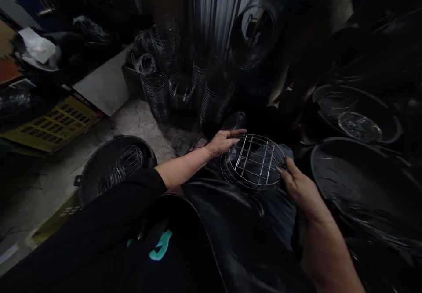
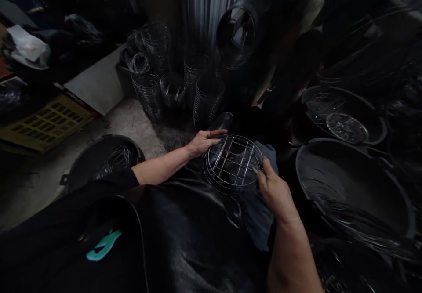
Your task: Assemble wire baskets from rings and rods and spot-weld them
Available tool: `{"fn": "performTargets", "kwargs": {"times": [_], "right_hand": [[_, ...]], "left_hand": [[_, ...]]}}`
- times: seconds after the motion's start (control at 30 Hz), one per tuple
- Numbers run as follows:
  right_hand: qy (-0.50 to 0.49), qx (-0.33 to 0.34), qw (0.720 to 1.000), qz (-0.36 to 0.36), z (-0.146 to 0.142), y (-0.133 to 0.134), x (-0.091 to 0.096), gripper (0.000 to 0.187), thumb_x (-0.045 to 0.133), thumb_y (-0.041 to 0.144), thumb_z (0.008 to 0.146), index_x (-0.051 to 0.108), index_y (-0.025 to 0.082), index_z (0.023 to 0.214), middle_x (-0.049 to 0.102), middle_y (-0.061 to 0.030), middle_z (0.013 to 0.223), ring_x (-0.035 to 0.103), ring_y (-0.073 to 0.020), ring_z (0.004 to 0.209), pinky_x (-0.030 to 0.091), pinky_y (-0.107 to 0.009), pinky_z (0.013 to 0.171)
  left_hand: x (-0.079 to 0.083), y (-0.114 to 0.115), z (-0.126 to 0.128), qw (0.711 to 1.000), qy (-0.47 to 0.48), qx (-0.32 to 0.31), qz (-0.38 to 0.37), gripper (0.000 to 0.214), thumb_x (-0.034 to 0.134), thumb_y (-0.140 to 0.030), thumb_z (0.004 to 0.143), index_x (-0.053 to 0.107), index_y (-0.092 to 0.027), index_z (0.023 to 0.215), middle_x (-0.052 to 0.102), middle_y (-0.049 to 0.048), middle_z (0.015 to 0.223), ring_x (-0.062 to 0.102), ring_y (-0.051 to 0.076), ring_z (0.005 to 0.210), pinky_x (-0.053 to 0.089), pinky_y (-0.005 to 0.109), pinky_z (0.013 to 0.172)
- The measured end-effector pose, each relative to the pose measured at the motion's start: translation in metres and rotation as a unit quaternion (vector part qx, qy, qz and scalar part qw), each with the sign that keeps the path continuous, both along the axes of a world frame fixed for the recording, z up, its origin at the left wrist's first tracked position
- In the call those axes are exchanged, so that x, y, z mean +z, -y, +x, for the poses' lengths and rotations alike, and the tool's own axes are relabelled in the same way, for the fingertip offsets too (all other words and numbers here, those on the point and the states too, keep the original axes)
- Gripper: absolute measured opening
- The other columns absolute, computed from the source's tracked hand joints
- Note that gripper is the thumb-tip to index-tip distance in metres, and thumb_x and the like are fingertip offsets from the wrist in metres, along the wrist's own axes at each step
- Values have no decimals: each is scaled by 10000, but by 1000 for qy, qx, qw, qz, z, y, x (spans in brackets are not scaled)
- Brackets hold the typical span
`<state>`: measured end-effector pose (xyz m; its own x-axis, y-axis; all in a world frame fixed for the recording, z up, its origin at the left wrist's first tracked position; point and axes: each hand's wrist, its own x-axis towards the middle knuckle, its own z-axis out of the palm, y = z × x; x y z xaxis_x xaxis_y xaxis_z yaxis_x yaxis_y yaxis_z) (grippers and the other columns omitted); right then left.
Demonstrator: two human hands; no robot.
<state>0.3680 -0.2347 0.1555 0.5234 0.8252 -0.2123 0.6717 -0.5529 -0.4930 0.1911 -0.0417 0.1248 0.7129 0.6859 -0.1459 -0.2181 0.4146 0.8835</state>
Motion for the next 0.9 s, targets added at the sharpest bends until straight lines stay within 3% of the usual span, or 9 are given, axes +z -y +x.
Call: {"fn": "performTargets", "kwargs": {"times": [0.2,0.4,0.53,0.73,0.9], "right_hand": [[-81,-69,991,80,-7,5,-7,730,466,535,818,455,116,1415,492,-126,1409,435,-281,1320,316,-392,1111],[-144,-148,967,151,-14,2,-5,787,579,538,702,525,115,1364,537,-108,1367,451,-273,1306,331,-356,1104],[-166,-187,950,189,-22,3,-8,779,620,543,665,566,141,1329,552,-97,1352,473,-284,1286,328,-377,1109],[-158,-244,921,260,-38,0,-11,756,581,579,683,630,54,1225,624,-167,1237,538,-313,1216,398,-408,1068],[-172,-240,909,293,-38,-8,-5,728,605,562,706,612,77,1249,618,-145,1255,544,-298,1212,403,-401,1069]], "left_hand": [[-7,0,-3,999,-2,33,-43,480,666,3,667,699,-183,1108,737,13,894,621,86,823,419,264,907],[-9,-4,-3,996,-10,39,-82,510,676,-1,637,693,-165,1119,725,18,824,619,82,731,446,264,830],[-3,3,0,994,2,63,-91,522,680,21,607,702,-166,1093,720,19,900,616,71,733,447,251,814],[11,24,3,984,57,116,-119,469,651,-87,673,677,-199,1128,720,23,942,628,83,735,465,230,726],[24,17,7,979,83,140,-120,461,713,-92,622,699,-162,1078,731,51,941,642,97,756,474,230,760]]}}
